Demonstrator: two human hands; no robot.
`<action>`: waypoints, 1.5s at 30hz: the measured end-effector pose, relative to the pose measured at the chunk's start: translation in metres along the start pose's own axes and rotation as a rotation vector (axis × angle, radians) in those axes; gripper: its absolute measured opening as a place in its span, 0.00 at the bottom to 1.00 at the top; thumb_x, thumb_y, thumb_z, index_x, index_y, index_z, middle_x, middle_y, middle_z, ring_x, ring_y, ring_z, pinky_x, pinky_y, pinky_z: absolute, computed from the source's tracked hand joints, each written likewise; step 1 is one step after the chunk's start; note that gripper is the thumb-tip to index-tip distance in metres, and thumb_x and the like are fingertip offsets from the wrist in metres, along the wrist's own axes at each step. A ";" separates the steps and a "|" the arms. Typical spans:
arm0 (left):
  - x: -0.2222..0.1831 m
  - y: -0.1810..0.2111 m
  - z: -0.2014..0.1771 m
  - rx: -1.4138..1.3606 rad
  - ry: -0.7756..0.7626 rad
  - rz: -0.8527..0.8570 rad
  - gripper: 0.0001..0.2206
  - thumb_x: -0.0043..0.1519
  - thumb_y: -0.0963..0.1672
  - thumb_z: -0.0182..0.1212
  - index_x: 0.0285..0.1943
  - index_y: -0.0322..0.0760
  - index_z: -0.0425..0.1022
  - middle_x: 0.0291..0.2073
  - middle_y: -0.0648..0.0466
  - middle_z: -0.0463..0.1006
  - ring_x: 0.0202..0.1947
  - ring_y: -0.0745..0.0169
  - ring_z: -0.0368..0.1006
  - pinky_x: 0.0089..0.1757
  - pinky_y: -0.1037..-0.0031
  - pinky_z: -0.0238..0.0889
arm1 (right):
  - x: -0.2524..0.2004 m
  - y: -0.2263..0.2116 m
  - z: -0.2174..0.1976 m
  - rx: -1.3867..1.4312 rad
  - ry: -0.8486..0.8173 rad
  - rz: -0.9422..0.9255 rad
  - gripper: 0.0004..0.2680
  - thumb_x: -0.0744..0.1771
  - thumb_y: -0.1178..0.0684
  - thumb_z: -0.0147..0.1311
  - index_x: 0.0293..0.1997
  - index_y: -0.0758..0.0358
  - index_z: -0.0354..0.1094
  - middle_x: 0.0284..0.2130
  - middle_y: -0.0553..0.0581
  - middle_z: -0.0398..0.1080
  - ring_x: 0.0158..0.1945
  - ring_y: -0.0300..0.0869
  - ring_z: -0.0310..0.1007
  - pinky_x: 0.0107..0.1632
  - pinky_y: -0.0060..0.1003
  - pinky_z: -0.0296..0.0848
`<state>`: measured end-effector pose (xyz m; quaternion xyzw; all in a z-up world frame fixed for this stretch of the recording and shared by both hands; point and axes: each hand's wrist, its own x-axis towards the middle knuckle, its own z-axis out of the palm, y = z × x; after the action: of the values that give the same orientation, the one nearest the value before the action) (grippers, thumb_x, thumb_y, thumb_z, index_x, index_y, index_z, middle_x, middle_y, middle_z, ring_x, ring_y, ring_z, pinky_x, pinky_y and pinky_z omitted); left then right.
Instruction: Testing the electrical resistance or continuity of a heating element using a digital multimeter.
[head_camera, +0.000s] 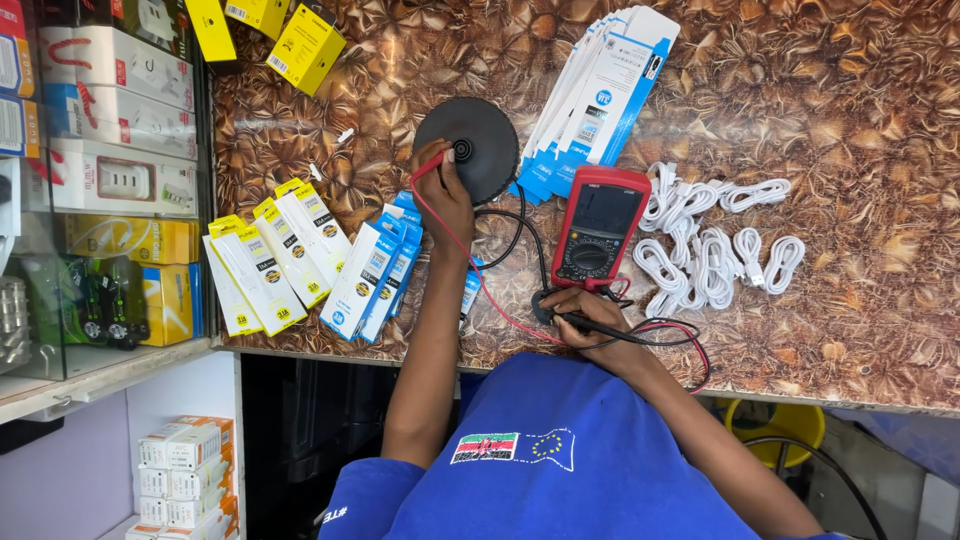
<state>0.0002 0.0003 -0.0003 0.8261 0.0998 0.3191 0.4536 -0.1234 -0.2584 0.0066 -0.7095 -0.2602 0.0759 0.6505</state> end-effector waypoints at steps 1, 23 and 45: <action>0.000 0.000 0.000 0.000 0.000 0.000 0.07 0.73 0.40 0.49 0.50 0.32 0.74 0.46 0.48 0.73 0.51 0.41 0.77 0.52 0.56 0.70 | 0.000 0.000 0.000 0.000 0.000 0.000 0.02 0.66 0.61 0.59 0.38 0.67 0.70 0.39 0.67 0.80 0.34 0.58 0.80 0.30 0.40 0.73; -0.005 0.001 0.002 -0.140 0.089 -0.068 0.08 0.71 0.41 0.58 0.57 0.33 0.78 0.48 0.45 0.77 0.52 0.38 0.77 0.48 0.56 0.77 | 0.006 -0.012 -0.001 0.025 0.008 0.050 0.02 0.65 0.63 0.59 0.39 0.68 0.72 0.39 0.69 0.80 0.32 0.56 0.81 0.28 0.37 0.75; 0.009 0.010 -0.008 -0.294 0.078 -0.284 0.09 0.74 0.43 0.49 0.56 0.34 0.71 0.50 0.46 0.75 0.53 0.50 0.75 0.54 0.64 0.74 | -0.002 0.005 -0.008 -0.124 -0.108 0.116 0.03 0.68 0.58 0.53 0.41 0.58 0.63 0.45 0.62 0.80 0.49 0.53 0.84 0.50 0.38 0.82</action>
<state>0.0009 0.0042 0.0149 0.7157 0.1852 0.2948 0.6054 -0.1203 -0.2664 0.0025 -0.7573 -0.2575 0.1355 0.5847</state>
